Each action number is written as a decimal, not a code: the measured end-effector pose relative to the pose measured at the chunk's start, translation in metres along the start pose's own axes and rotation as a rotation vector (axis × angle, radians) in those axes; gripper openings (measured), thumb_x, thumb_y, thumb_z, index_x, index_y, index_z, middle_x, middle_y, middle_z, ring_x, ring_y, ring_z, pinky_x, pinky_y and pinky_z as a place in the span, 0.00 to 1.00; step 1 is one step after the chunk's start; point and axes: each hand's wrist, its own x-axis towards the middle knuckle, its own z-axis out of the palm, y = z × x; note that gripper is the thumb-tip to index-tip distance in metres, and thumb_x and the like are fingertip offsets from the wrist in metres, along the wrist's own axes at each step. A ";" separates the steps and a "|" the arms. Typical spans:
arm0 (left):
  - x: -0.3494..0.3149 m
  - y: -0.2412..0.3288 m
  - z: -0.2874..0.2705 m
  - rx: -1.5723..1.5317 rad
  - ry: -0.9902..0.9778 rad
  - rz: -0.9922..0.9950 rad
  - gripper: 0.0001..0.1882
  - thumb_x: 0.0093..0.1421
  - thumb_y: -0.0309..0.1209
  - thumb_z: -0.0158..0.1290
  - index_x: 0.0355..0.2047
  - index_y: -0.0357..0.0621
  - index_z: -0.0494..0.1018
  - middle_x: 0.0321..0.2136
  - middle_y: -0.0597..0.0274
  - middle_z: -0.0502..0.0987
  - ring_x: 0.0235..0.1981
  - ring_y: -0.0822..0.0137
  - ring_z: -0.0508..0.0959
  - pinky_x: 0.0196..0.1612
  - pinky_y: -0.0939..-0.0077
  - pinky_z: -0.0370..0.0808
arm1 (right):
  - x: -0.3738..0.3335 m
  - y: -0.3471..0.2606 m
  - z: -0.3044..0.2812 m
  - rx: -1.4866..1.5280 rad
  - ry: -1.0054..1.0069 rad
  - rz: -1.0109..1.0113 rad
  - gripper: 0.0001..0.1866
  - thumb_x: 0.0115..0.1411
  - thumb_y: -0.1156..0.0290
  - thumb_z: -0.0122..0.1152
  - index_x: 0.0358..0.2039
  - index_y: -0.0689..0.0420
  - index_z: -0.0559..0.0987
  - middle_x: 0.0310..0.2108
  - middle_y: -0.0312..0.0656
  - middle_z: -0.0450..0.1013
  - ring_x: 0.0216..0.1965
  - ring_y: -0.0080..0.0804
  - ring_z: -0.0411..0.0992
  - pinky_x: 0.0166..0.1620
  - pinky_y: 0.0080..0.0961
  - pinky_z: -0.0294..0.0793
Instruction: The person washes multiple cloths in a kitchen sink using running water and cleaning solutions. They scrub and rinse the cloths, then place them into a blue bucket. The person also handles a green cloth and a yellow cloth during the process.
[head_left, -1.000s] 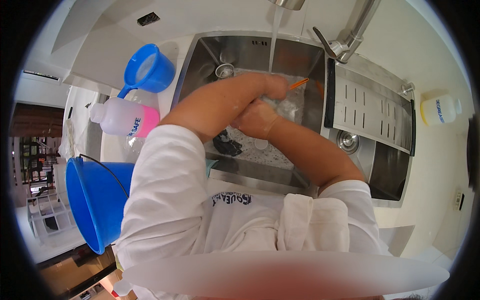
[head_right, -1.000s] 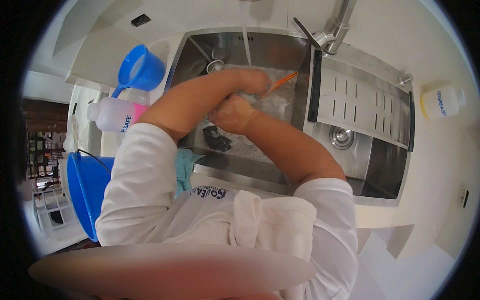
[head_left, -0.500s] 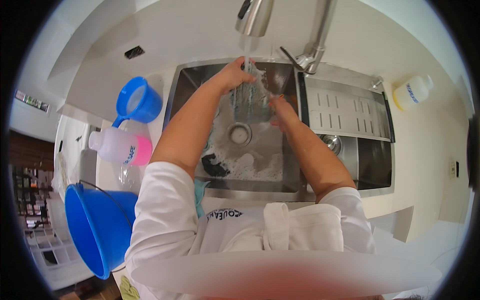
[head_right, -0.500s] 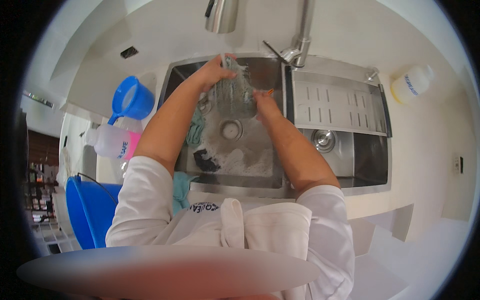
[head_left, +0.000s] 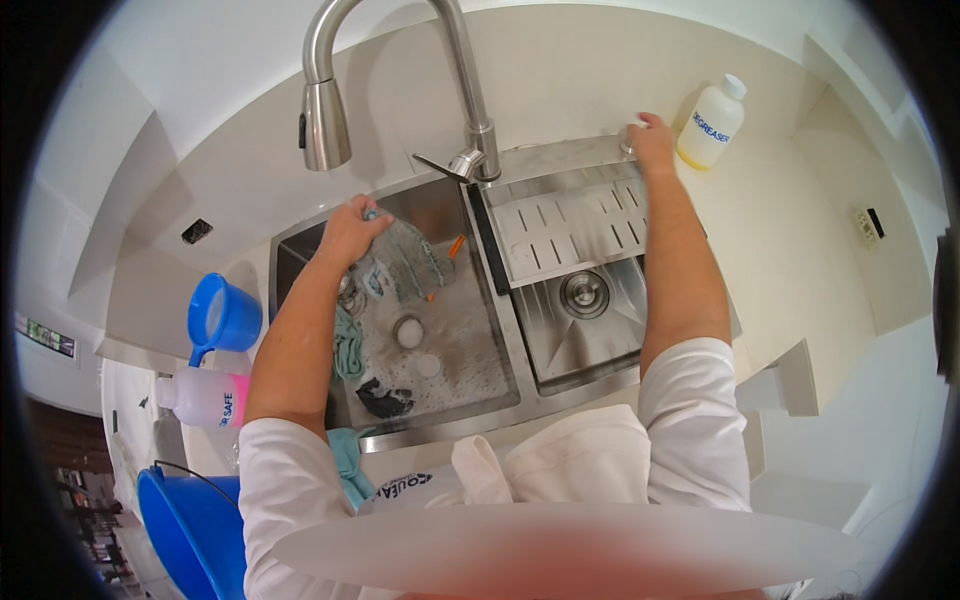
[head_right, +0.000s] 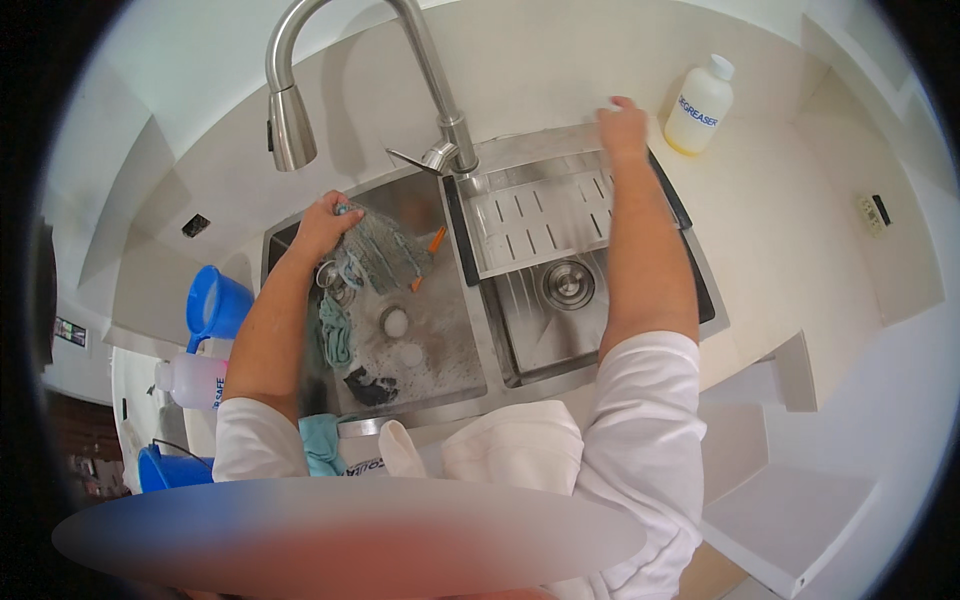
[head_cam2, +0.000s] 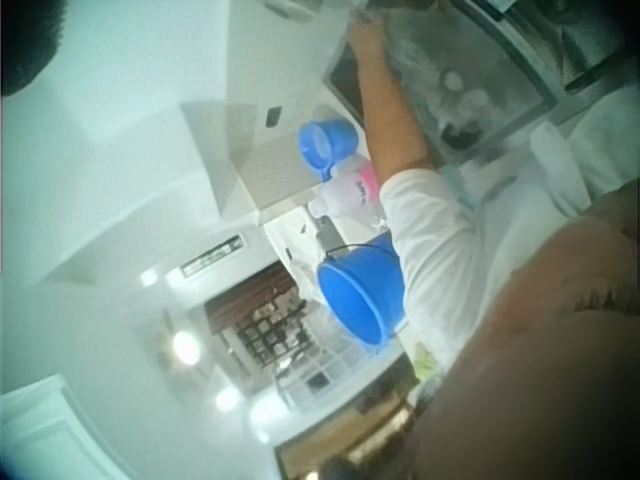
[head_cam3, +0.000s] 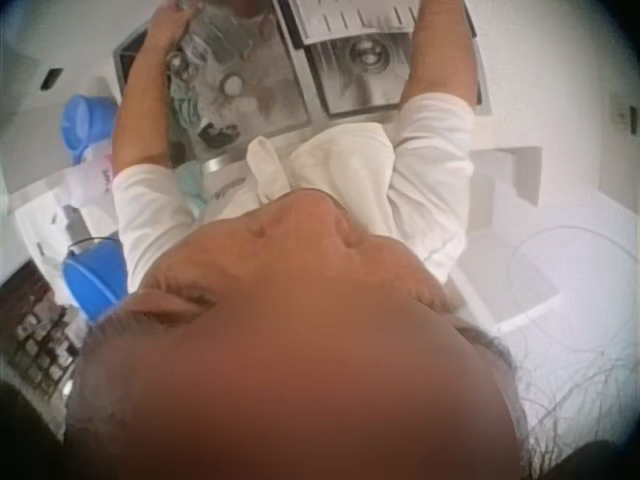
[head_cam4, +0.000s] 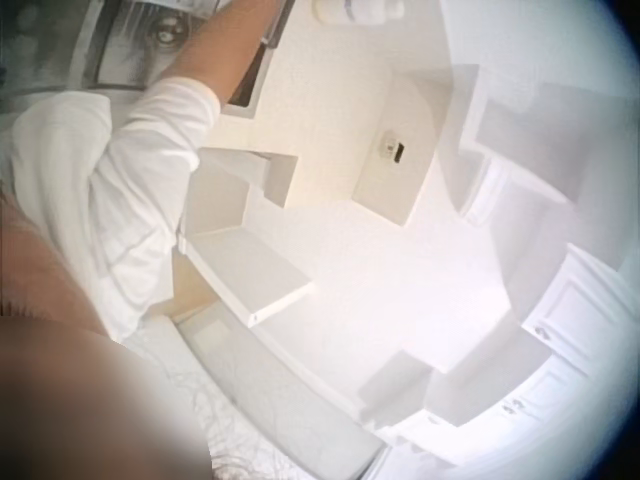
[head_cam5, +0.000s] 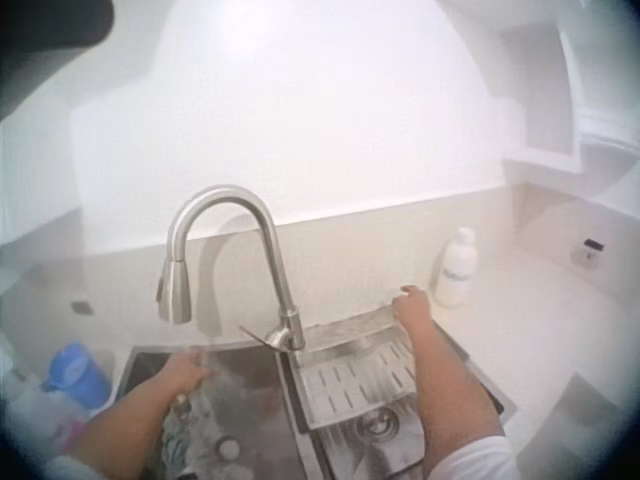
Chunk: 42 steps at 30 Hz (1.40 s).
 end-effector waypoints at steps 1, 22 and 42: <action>-0.001 0.002 0.002 0.026 0.001 -0.015 0.19 0.42 0.39 0.56 0.29 0.40 0.66 0.20 0.56 0.69 0.26 0.63 0.69 0.32 0.72 0.65 | 0.013 0.015 -0.010 -0.102 0.097 -0.038 0.21 0.43 0.62 0.56 0.39 0.57 0.73 0.35 0.53 0.70 0.40 0.44 0.68 0.45 0.33 0.66; -0.036 -0.011 0.027 -0.071 0.198 -0.358 0.19 0.43 0.42 0.57 0.29 0.42 0.67 0.24 0.55 0.71 0.28 0.60 0.71 0.33 0.71 0.67 | 0.211 0.123 -0.092 -0.562 0.354 -0.021 0.34 0.44 0.45 0.55 0.48 0.53 0.64 0.45 0.44 0.66 0.47 0.41 0.63 0.50 0.33 0.60; -0.082 0.036 0.019 -0.656 -0.032 0.335 0.42 0.41 0.35 0.60 0.55 0.42 0.52 0.51 0.51 0.58 0.55 0.59 0.57 0.52 0.68 0.59 | -0.143 -0.188 -0.087 0.480 -0.250 -0.576 0.27 0.45 0.75 0.62 0.44 0.58 0.61 0.30 0.39 0.64 0.30 0.24 0.64 0.34 0.20 0.65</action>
